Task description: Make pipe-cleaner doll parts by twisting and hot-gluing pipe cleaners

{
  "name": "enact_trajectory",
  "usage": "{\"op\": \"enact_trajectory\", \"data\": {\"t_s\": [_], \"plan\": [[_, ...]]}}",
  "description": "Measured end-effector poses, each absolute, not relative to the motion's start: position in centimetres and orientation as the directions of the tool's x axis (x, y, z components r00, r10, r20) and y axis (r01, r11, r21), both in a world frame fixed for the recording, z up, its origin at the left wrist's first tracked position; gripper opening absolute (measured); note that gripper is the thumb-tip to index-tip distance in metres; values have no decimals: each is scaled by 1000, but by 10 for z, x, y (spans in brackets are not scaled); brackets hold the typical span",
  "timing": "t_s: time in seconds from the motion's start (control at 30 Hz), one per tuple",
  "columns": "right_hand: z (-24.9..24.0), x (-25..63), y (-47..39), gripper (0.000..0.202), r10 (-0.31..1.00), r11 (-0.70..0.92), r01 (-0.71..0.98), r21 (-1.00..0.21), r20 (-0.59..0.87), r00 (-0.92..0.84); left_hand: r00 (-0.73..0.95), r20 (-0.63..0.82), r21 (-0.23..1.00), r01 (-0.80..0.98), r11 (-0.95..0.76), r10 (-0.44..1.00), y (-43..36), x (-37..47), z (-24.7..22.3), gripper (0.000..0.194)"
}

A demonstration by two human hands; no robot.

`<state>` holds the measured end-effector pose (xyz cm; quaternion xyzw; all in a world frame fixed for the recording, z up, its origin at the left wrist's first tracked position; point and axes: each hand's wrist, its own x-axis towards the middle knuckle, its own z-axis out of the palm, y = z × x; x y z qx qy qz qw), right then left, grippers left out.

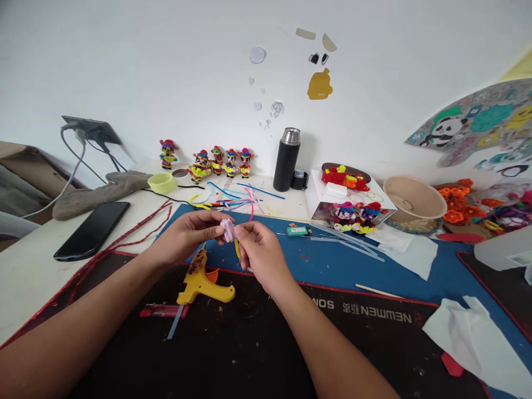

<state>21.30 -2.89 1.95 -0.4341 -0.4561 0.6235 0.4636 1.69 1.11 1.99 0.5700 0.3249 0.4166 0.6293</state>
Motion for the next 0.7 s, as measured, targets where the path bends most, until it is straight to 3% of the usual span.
{"op": "enact_trajectory", "data": {"t_s": [0.43,0.7], "plan": [[14,212,-28,40,966,-179,-165,-970,-142,-216,458,20,993,-111,35,889,10,19,20,31],[18,213,-29,37,963,-194,-164,-967,-156,-219,419,38,984,-175,40,907,13,18,19,29]]}}
